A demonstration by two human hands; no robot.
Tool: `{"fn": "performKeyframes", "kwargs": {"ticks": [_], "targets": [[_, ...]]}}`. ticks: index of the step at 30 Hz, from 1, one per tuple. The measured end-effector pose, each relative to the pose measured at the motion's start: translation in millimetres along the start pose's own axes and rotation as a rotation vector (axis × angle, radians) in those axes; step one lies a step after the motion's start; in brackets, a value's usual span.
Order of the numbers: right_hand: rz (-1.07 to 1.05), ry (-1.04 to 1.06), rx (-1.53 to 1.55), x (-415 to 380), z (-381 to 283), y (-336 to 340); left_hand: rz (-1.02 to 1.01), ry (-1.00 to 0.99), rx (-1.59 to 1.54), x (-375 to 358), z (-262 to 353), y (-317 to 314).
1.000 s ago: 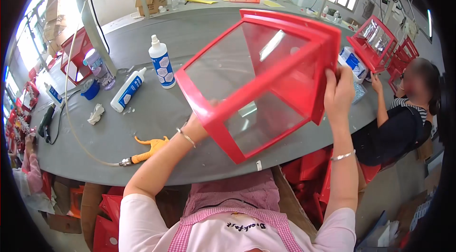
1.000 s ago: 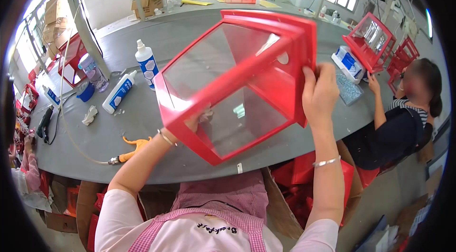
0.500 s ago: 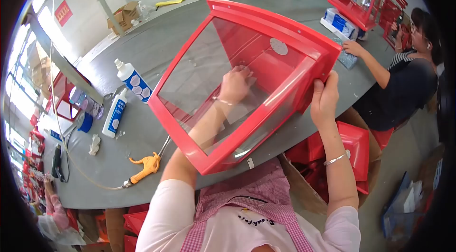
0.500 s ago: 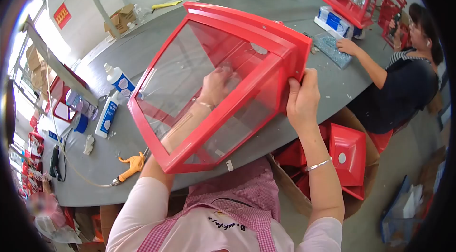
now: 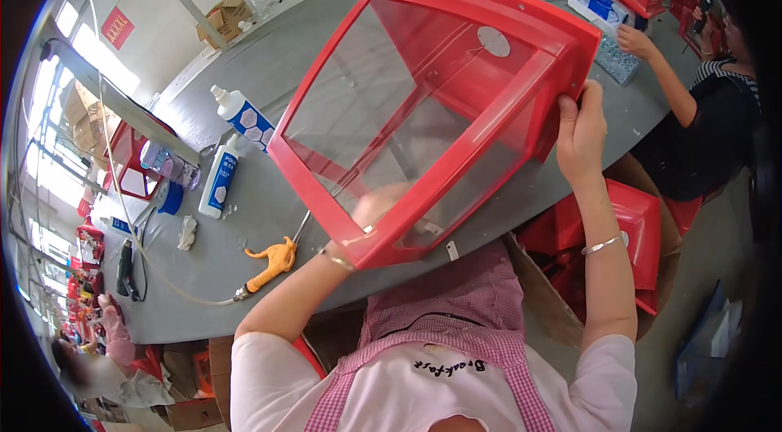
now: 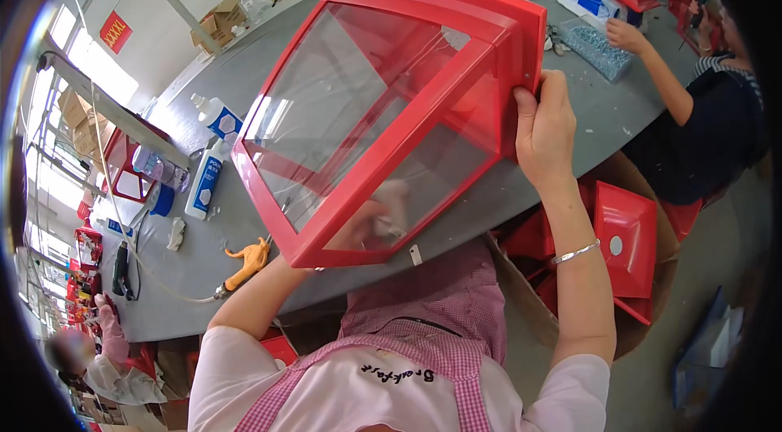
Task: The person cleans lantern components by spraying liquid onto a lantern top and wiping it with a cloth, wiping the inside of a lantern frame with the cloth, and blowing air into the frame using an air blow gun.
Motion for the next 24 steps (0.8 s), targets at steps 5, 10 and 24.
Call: {"fn": "performKeyframes", "kwargs": {"ticks": [5,10,24], "targets": [[0.016,0.007,-0.006,-0.4,-0.7,-0.3,0.081,0.486,0.244,-4.0,-75.5,18.7],[0.019,0.001,-0.009,0.2,0.0,-0.7,0.055,0.152,-0.359,31.2,-65.5,-61.4],[0.027,0.007,0.011,0.3,-0.1,-0.6,0.214,-0.489,0.320,101.8,15.5,-81.2]]}}
Point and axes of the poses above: each hand's wrist, its own x-axis towards the middle knuckle, its own y-axis out of the back of the hand, z = x × y, the point moved 9 cm from there along x, towards the middle knuckle, and after that the axes turned 9 degrees about z, right-handed, at the moved point
